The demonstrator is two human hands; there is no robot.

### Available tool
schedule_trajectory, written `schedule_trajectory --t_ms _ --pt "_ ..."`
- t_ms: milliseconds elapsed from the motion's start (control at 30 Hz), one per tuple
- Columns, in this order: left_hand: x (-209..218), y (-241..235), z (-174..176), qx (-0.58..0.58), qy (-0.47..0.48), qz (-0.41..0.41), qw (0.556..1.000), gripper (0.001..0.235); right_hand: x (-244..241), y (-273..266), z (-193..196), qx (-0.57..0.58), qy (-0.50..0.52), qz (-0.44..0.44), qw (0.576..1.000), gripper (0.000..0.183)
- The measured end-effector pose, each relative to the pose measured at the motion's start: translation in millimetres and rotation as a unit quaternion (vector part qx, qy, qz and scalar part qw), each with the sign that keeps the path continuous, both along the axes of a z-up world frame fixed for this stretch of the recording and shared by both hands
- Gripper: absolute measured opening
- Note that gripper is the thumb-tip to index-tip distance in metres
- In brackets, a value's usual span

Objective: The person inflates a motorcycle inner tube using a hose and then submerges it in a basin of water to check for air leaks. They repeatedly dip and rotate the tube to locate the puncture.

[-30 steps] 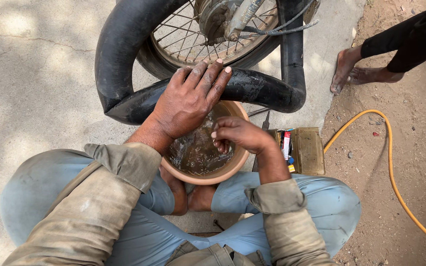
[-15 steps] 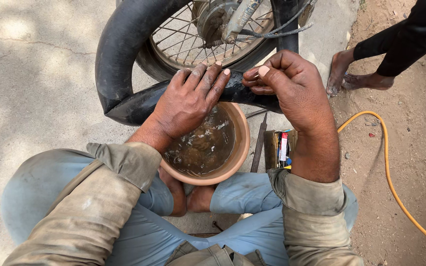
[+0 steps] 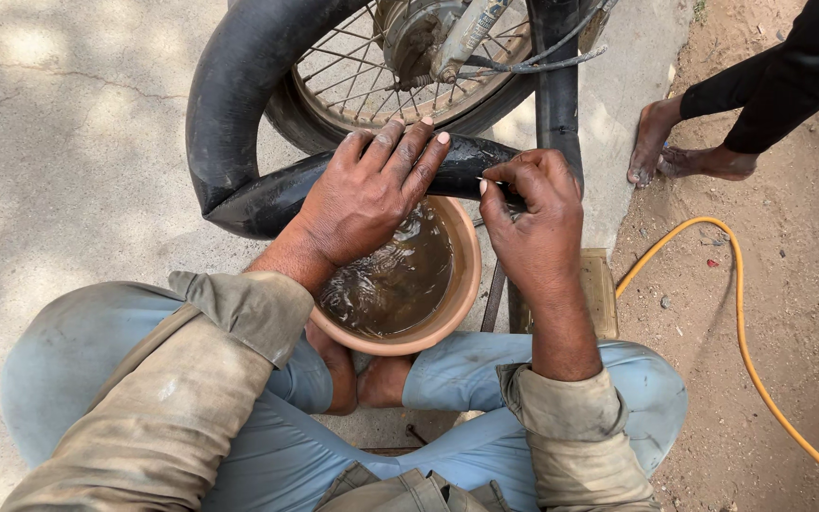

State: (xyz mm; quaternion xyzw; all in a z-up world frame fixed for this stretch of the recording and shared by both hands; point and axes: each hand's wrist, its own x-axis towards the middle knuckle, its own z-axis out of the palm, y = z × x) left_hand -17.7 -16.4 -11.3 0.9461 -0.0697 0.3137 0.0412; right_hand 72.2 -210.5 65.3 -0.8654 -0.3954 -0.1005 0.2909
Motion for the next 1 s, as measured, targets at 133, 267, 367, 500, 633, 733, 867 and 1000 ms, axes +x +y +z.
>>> schedule_trajectory --t_ms 133,267,367,500,633,733,867,1000 --pt "1 0 -1 0.0 -0.001 0.003 1.0 0.064 -1 0 0 -0.066 -0.173 -0.008 0.983 0.019" --pt "1 -1 -1 -0.001 0.002 0.004 1.0 0.065 -4 -6 -8 0.032 0.023 -0.035 0.999 0.013" --pt "1 -1 0 0.003 0.0 0.006 1.0 0.065 -6 -3 -17 0.117 0.122 -0.038 0.985 0.01" --pt "0 0 0 -0.001 -0.007 0.001 1.0 0.064 -14 -1 -22 0.139 0.016 0.007 0.99 0.013" --pt "0 0 1 -0.001 -0.006 0.002 1.0 0.064 -11 -2 -37 0.182 0.123 -0.026 0.975 0.011" --pt "1 0 0 -0.002 -0.013 -0.002 1.0 0.064 -9 -4 -47 0.215 0.159 -0.032 0.963 0.012" --pt "1 -1 1 0.01 -0.008 0.005 1.0 0.065 -12 -3 -51 0.187 0.106 -0.013 0.977 0.012" --pt "0 0 1 0.003 -0.005 -0.001 1.0 0.065 -12 0 -50 0.154 0.043 -0.009 0.987 0.013"
